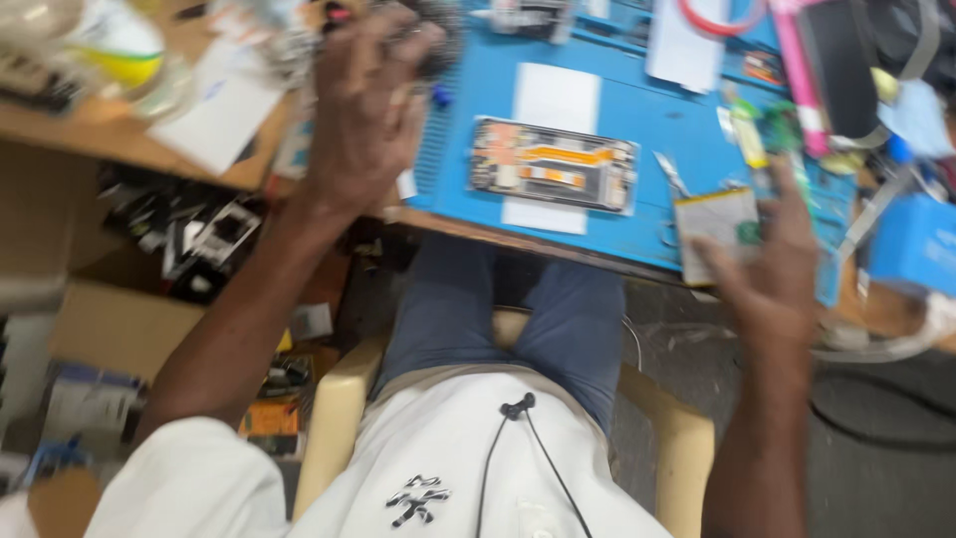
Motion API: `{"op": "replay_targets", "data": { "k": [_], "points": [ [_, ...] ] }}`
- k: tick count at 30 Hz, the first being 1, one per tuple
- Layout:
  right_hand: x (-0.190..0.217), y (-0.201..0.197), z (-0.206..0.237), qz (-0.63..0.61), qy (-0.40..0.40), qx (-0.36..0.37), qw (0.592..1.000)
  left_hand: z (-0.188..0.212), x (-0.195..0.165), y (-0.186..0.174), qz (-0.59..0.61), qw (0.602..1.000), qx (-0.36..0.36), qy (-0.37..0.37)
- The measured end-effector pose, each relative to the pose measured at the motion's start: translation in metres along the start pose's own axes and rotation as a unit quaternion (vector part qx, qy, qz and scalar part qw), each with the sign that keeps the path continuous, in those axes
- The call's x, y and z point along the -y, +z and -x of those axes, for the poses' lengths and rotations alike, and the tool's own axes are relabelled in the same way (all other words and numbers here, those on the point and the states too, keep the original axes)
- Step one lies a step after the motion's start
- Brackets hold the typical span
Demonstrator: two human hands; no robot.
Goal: The person works on a disassembled smartphone at a repair bench, using tweezers to adjust internal components and a cloth to wipe the device. They then secure the phone with rubber bands and connect a charging cable to test it.
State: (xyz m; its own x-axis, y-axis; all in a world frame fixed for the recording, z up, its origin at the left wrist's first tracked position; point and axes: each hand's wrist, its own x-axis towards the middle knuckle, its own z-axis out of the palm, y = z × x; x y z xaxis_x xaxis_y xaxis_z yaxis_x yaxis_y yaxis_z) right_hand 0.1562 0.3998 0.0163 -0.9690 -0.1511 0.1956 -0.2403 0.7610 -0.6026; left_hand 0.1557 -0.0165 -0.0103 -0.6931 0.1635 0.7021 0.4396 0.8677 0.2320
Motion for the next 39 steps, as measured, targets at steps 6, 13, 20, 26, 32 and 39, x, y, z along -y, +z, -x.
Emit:
{"op": "replay_targets", "data": {
  "k": [6,13,20,26,32,39],
  "points": [
    [-0.026,-0.015,-0.005,-0.445,0.043,-0.157,0.881,0.013,-0.016,0.007,0.097,0.979,0.139,0.11],
    [-0.053,0.009,0.007,-0.681,0.078,-0.165,0.709,-0.012,-0.031,0.027,0.082,0.951,0.223,0.199],
    [-0.056,0.018,0.026,-0.703,0.098,-0.134,0.692,-0.024,-0.032,0.031,0.063,0.941,0.235,0.236],
    [-0.044,0.015,0.03,-0.703,0.039,-0.052,0.708,-0.024,-0.034,0.034,0.054,0.937,0.274,0.211],
    [-0.025,0.023,0.035,-0.686,0.052,-0.008,0.726,-0.038,-0.049,0.042,0.03,0.94,0.224,0.254],
    [-0.018,0.029,0.039,-0.666,0.044,0.038,0.744,-0.034,-0.036,0.037,0.057,0.923,0.298,0.236]
  ]
}}
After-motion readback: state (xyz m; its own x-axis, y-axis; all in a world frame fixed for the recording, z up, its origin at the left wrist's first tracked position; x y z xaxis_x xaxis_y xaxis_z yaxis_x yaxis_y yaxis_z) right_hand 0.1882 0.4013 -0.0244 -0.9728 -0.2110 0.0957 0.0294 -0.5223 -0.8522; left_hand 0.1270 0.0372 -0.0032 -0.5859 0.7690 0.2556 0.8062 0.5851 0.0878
